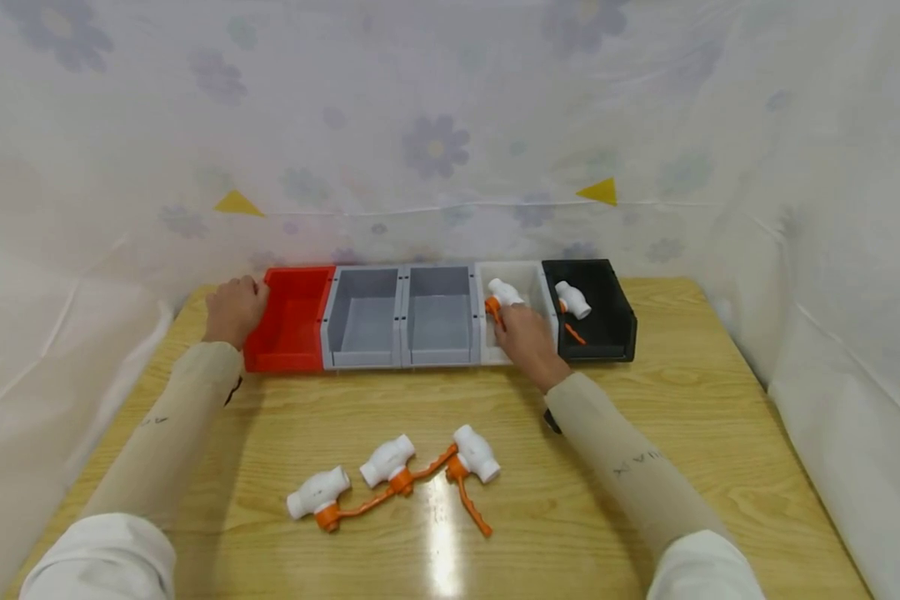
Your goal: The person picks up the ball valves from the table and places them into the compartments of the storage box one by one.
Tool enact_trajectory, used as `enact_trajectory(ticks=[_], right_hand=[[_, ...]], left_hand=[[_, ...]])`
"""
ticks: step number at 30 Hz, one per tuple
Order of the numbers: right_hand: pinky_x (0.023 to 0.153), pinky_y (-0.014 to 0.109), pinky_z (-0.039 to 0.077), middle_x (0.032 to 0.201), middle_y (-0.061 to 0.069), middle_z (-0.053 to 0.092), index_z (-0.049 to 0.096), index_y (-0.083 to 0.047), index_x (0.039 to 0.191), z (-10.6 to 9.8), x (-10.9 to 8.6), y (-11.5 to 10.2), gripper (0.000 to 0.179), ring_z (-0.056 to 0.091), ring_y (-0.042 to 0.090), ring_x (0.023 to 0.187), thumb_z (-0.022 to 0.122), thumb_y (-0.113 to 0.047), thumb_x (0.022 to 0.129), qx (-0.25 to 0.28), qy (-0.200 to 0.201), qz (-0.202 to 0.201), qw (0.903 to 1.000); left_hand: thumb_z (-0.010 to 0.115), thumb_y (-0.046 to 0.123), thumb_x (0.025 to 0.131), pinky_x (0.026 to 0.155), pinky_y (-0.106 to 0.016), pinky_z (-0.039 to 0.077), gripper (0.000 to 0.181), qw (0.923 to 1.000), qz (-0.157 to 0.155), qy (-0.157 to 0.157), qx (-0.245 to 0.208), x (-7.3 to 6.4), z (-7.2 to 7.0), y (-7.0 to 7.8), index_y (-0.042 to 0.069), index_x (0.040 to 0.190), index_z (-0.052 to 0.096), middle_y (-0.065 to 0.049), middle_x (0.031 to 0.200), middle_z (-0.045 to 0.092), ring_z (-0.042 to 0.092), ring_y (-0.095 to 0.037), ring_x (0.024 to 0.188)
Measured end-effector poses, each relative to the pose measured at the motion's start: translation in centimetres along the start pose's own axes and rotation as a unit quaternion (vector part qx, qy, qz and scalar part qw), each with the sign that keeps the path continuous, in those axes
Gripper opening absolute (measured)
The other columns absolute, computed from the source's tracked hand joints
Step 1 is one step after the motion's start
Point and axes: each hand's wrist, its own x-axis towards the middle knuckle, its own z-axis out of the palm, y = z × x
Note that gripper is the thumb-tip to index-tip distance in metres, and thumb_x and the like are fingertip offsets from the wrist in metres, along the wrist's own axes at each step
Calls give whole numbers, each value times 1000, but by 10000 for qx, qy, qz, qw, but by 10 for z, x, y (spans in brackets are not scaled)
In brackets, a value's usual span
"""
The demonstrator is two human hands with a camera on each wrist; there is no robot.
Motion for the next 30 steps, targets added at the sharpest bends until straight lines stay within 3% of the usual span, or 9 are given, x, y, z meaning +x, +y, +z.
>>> enact_trajectory(ticks=[10, 17, 24, 30], right_hand=[[54, 34, 37, 67, 7, 51, 55, -6, 72, 6, 2, 3, 17, 47, 21, 59, 64, -10, 86, 2, 18, -31, 10000], [53, 34, 36, 66, 6, 50, 53, -8, 70, 5, 3, 1, 19, 47, 22, 58, 63, -10, 86, 41, -248, 163, 9996], [54, 35, 38, 66, 6, 51, 54, -7, 69, 6, 4, 1, 18, 48, 22, 58, 64, -9, 85, 106, -173, 193, 9996], [56, 35, 39, 69, 7, 52, 55, -7, 71, 6, 5, 0, 18, 49, 22, 60, 62, -12, 87, 168, -369, 382, 9984]], left_hand=[[22, 31, 99, 76, -55, 32, 44, 10000, 0, -48, -11, 1, 1, -2, -2, 87, 48, -21, 85, 50, 48, -43, 85], [22, 31, 99, 75, -54, 32, 43, 10000, 44, -47, -51, 1, 2, -2, -2, 86, 48, -20, 85, 50, 48, -43, 83], [19, 34, 99, 76, -57, 32, 50, 9999, 53, -151, -18, 0, -1, -3, -5, 93, 50, -23, 89, 51, 48, -45, 86], [19, 33, 99, 76, -56, 33, 49, 9999, 29, -120, -3, 1, 0, -4, -4, 91, 49, -22, 89, 51, 48, -44, 86]])
